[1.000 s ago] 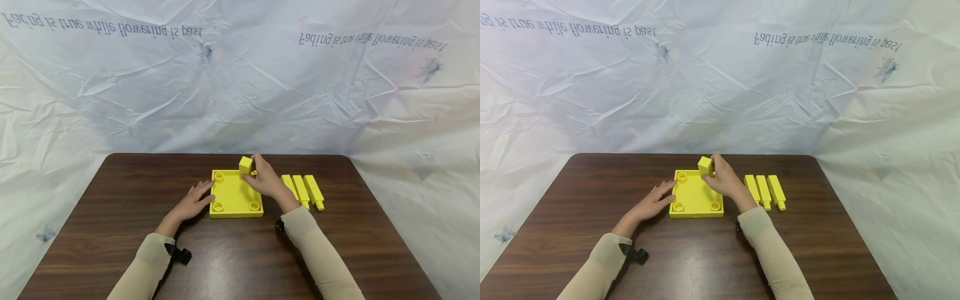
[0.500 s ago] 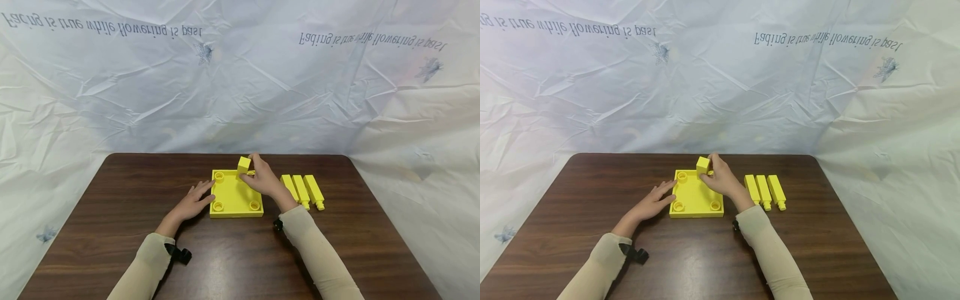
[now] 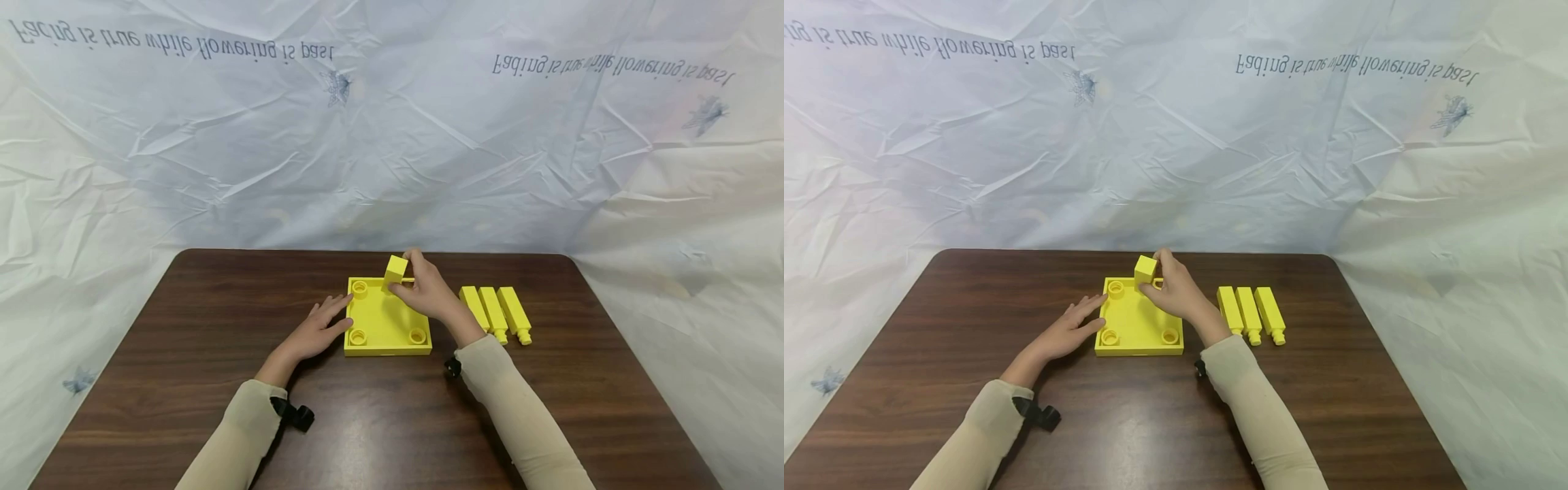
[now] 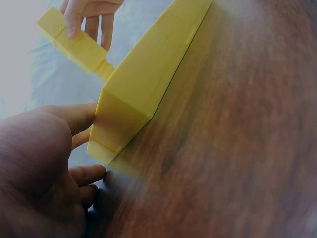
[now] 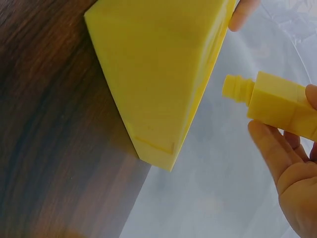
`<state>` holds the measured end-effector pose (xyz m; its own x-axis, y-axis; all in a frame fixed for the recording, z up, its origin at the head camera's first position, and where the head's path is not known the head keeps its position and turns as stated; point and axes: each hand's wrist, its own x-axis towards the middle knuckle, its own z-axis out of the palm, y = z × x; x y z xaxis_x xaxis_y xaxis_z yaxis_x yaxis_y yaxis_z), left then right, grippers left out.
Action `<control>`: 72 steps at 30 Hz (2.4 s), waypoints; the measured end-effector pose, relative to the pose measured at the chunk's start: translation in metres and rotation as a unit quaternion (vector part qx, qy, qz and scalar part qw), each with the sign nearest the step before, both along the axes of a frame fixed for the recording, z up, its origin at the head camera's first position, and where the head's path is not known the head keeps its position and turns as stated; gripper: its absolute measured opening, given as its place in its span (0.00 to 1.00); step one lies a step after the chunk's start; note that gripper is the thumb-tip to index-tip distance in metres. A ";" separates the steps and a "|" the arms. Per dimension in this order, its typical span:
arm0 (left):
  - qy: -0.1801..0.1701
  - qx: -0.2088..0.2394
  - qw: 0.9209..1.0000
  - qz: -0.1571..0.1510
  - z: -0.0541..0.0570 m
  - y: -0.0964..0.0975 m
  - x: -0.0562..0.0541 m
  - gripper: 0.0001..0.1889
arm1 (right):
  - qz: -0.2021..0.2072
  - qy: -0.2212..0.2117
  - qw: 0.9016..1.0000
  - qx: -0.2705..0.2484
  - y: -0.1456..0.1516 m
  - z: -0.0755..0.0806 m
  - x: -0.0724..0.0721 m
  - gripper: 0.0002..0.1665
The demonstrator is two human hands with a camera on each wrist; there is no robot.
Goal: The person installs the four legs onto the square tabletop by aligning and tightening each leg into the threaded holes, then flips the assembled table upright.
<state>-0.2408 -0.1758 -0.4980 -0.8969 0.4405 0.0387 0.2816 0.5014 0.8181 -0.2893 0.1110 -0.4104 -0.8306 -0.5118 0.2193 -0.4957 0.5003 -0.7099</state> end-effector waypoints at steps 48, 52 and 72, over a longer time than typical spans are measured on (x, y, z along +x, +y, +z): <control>-0.007 -0.007 1.000 0.004 0.002 0.003 0.004 0.35 | 0.017 0.025 1.000 0.007 -0.017 -0.007 -0.004 0.22; -0.005 -0.009 1.000 0.005 0.001 0.003 0.004 0.35 | 0.020 0.030 0.999 0.010 -0.019 -0.007 -0.005 0.22; -0.010 -0.004 1.000 0.002 0.001 0.002 0.005 0.35 | 0.010 0.012 0.999 0.034 -0.027 -0.007 -0.011 0.27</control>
